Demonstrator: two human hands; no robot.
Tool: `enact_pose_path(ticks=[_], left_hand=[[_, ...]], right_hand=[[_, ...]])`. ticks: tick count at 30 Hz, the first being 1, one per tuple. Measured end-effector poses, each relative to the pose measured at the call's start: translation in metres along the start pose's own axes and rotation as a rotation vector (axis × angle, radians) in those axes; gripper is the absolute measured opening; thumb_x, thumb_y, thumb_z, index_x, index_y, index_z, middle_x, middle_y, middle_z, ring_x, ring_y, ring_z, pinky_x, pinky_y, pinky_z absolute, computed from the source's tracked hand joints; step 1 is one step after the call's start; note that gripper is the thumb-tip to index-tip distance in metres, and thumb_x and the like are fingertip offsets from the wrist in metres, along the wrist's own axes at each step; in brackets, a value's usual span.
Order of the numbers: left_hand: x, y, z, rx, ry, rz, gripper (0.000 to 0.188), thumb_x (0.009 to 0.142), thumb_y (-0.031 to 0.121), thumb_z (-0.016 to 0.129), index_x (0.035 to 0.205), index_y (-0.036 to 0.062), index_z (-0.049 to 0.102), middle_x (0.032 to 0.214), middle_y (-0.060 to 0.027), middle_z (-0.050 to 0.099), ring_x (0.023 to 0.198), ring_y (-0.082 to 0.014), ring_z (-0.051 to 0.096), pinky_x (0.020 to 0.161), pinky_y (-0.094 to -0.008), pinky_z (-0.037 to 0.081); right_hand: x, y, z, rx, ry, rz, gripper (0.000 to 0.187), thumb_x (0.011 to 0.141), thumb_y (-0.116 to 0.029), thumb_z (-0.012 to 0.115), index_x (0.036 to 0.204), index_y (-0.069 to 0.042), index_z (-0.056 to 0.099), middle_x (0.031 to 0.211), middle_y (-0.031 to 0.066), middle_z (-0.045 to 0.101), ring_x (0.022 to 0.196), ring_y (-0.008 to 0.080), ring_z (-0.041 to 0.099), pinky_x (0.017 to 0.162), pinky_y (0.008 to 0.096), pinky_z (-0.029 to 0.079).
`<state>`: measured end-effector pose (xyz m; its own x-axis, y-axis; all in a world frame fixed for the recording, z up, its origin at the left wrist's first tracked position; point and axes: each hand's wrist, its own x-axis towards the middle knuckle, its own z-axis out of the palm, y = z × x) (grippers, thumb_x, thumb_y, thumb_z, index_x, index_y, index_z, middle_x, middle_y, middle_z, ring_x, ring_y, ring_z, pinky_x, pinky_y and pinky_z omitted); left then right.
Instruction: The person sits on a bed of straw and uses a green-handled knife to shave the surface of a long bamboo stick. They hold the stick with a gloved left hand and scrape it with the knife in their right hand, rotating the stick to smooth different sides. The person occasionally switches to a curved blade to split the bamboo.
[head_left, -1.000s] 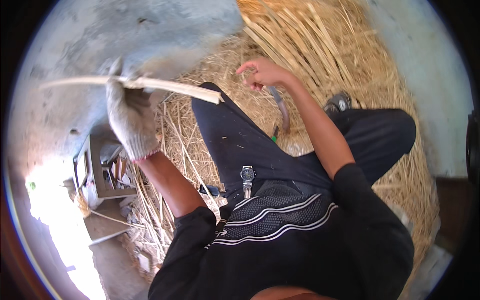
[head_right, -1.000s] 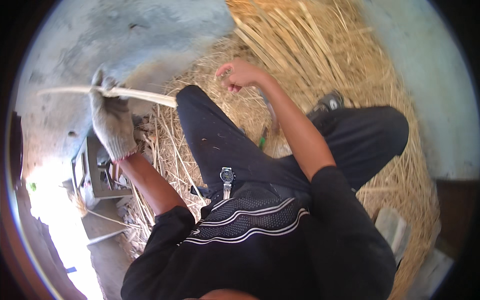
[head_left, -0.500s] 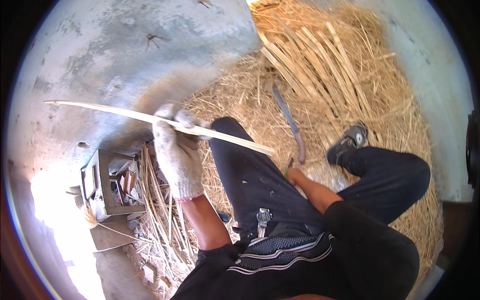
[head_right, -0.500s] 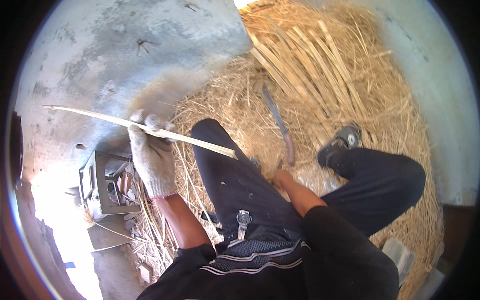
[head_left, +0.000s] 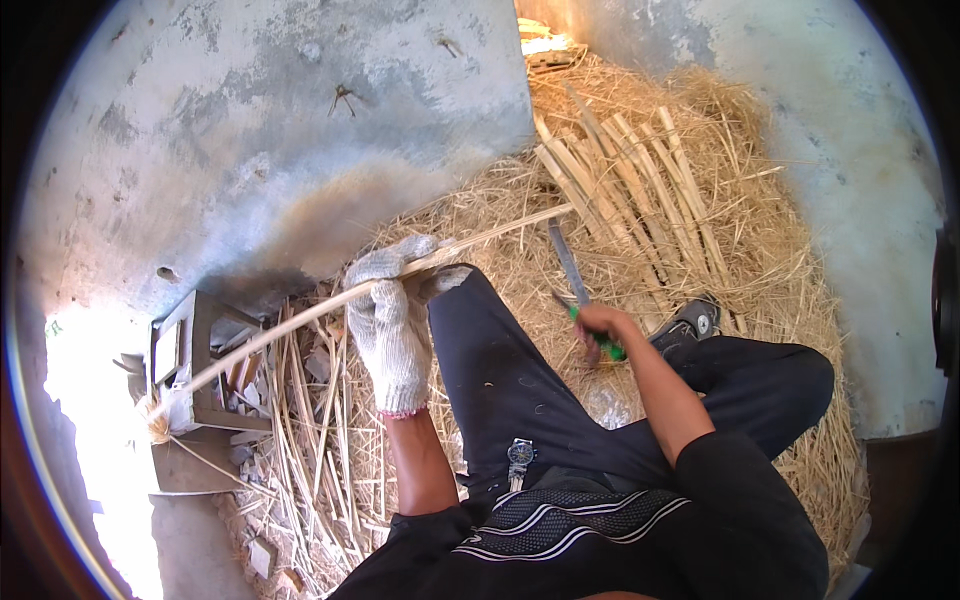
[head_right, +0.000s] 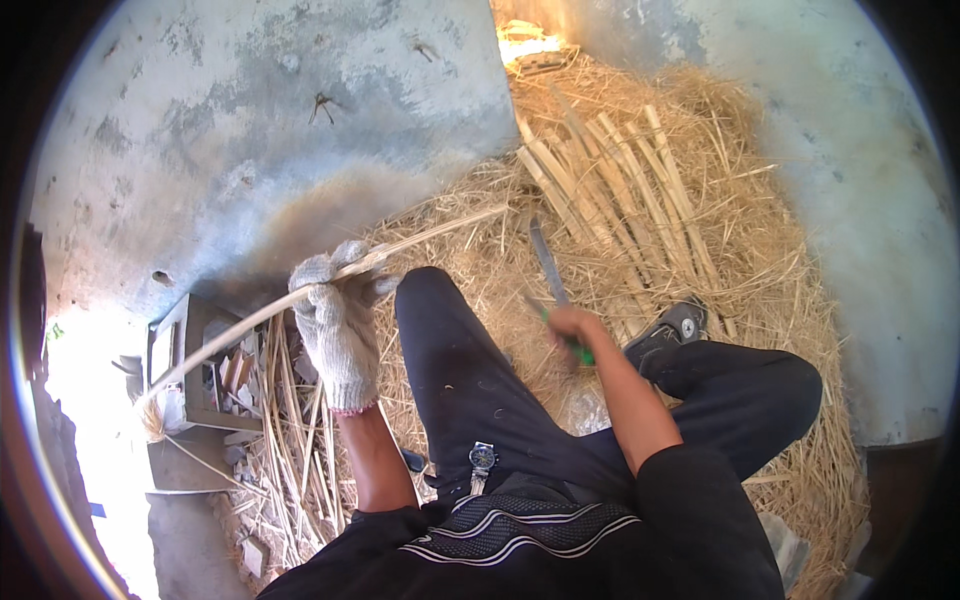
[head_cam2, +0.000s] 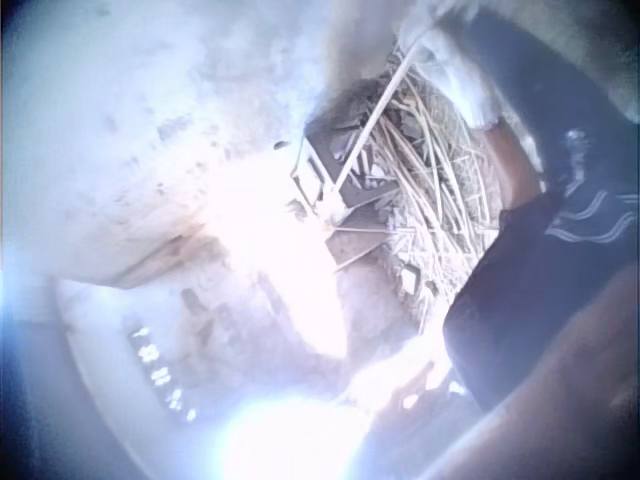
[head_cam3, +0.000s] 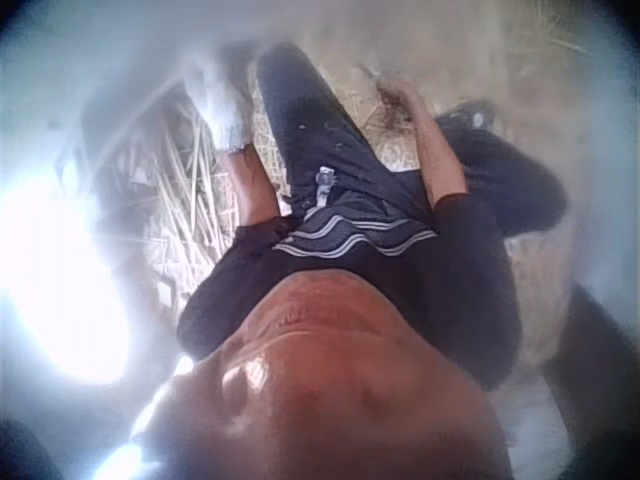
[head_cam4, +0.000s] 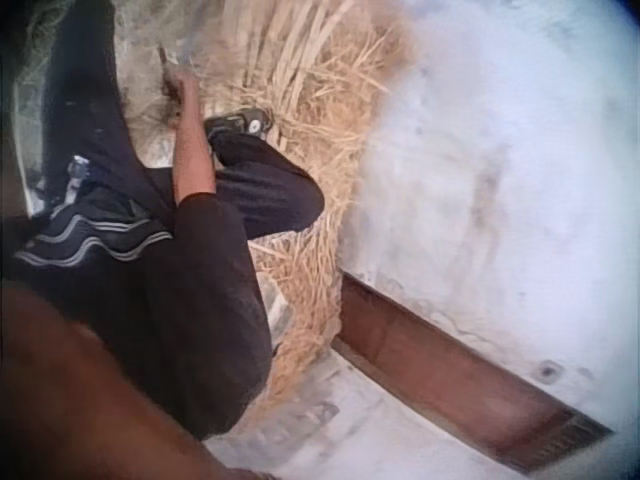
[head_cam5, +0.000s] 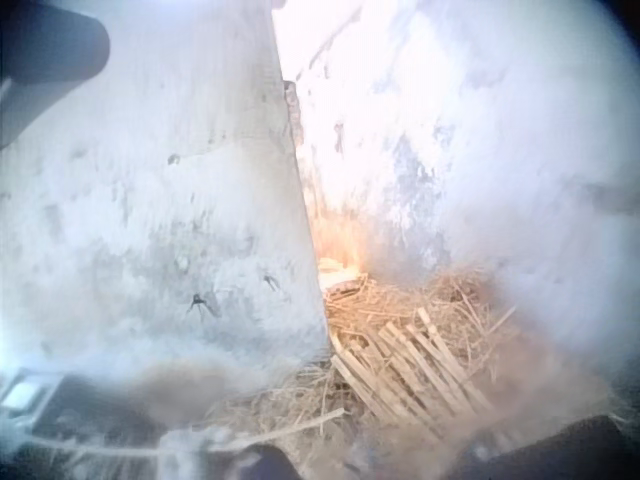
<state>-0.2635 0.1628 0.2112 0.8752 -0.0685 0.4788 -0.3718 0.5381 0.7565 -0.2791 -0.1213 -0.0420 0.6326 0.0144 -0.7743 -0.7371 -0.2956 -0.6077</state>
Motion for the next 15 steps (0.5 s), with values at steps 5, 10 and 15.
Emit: enact_pose_path(ticks=[5, 10, 15], left_hand=[[-0.014, -0.004, 0.006, -0.040, -0.040, 0.117, 0.032, 0.091, 0.033, 0.066, 0.117, 0.0150, 0.058, 0.121, -0.0153, 0.063, 0.100, -0.0318, 0.066, 0.080, -0.0487, 0.059], [-0.025, 0.006, 0.016, 0.042, -0.056, 0.131, 0.035, 0.093, 0.042, 0.062, 0.119, 0.0189, 0.057, 0.128, -0.0128, 0.059, 0.109, -0.0344, 0.063, 0.087, -0.0488, 0.056], [-0.048, 0.000, 0.003, 0.019, 0.011, -0.102, 0.045, 0.092, 0.034, 0.065, 0.131, 0.0149, 0.052, 0.128, -0.0144, 0.059, 0.109, -0.0298, 0.062, 0.092, -0.0414, 0.054]], right_hand=[[-0.182, -0.156, -0.022, 0.702, 0.008, -0.799, 0.059, 0.090, -0.060, 0.057, 0.100, -0.002, 0.055, 0.066, 0.0034, 0.057, 0.037, 0.0041, 0.032, 0.034, 0.0207, 0.025], [-0.251, -0.201, 0.011, 0.889, -0.128, -1.063, 0.071, 0.090, -0.068, 0.050, 0.108, 0.001, 0.056, 0.066, 0.0072, 0.057, 0.037, 0.0033, 0.032, 0.038, 0.0220, 0.028], [-0.278, -0.212, 0.019, 0.878, -0.080, -1.199, 0.052, 0.093, -0.050, 0.056, 0.090, 0.002, 0.061, 0.064, 0.0111, 0.057, 0.037, 0.0064, 0.035, 0.040, 0.0237, 0.031]])
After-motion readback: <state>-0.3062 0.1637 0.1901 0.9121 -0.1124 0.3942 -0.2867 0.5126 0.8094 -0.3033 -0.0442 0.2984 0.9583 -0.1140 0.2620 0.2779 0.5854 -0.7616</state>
